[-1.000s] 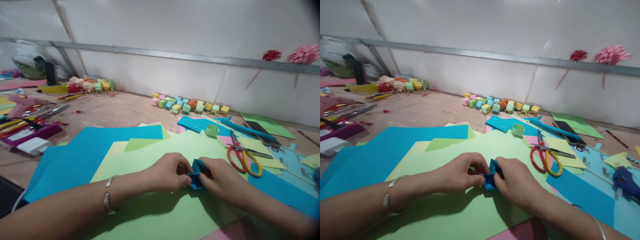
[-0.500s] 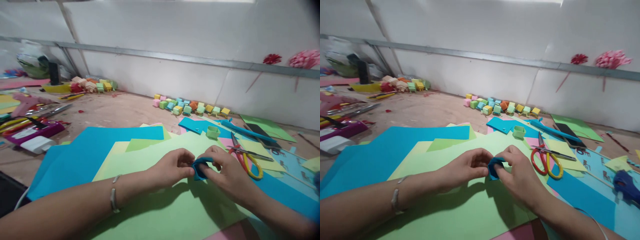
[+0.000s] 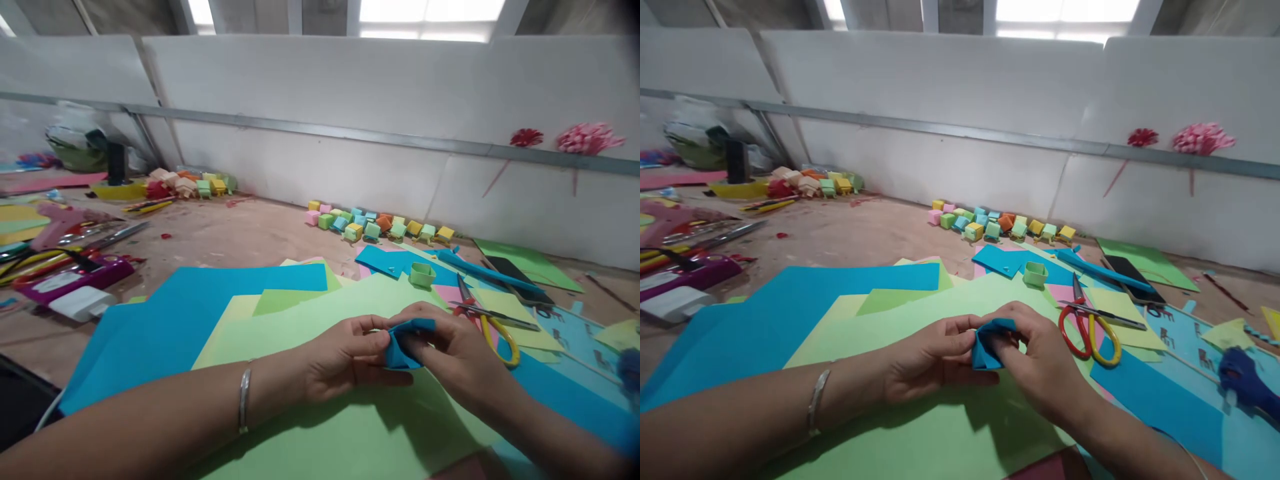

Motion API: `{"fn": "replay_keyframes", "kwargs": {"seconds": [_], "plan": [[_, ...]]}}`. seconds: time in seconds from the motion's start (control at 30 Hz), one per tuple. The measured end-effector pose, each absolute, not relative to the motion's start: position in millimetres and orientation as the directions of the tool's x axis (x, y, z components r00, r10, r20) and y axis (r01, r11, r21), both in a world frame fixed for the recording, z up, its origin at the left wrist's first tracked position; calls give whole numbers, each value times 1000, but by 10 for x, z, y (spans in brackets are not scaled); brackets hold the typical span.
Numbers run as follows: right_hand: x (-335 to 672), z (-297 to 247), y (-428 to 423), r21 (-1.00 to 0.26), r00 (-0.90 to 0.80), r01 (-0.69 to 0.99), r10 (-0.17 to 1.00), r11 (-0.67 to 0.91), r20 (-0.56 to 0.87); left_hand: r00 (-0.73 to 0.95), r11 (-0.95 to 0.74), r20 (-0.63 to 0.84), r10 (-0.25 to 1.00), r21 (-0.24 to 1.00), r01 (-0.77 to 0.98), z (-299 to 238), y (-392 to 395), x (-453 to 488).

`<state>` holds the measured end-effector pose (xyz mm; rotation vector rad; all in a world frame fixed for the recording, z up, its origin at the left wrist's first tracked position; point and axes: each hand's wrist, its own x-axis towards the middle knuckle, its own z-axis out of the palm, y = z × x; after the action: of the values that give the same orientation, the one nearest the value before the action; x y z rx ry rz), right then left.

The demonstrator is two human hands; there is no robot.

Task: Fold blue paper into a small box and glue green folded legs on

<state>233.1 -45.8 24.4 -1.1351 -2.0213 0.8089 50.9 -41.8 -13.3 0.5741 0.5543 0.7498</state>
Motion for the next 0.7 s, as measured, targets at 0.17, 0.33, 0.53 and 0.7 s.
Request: {"fn": "replay_keyframes", "kwargs": {"seconds": [0.17, 0.33, 0.53, 0.7], "plan": [[2299, 259, -501, -690, -329, 513, 860, 510, 391, 599, 572, -232, 767, 670, -473, -93, -424, 503], [2328, 253, -495, -663, -381, 468, 810, 584, 445, 603, 581, -249, 758, 679, -450, -103, -420, 497], [2362, 251, -505, -618, -359, 510, 801, 598, 479, 610, 589, -250, 752, 670, -452, -138, -417, 508], [2340, 267, -500, -594, -370, 520, 789, 614, 491, 578, 574, -266, 771, 683, -451, -138, -422, 511]]}}
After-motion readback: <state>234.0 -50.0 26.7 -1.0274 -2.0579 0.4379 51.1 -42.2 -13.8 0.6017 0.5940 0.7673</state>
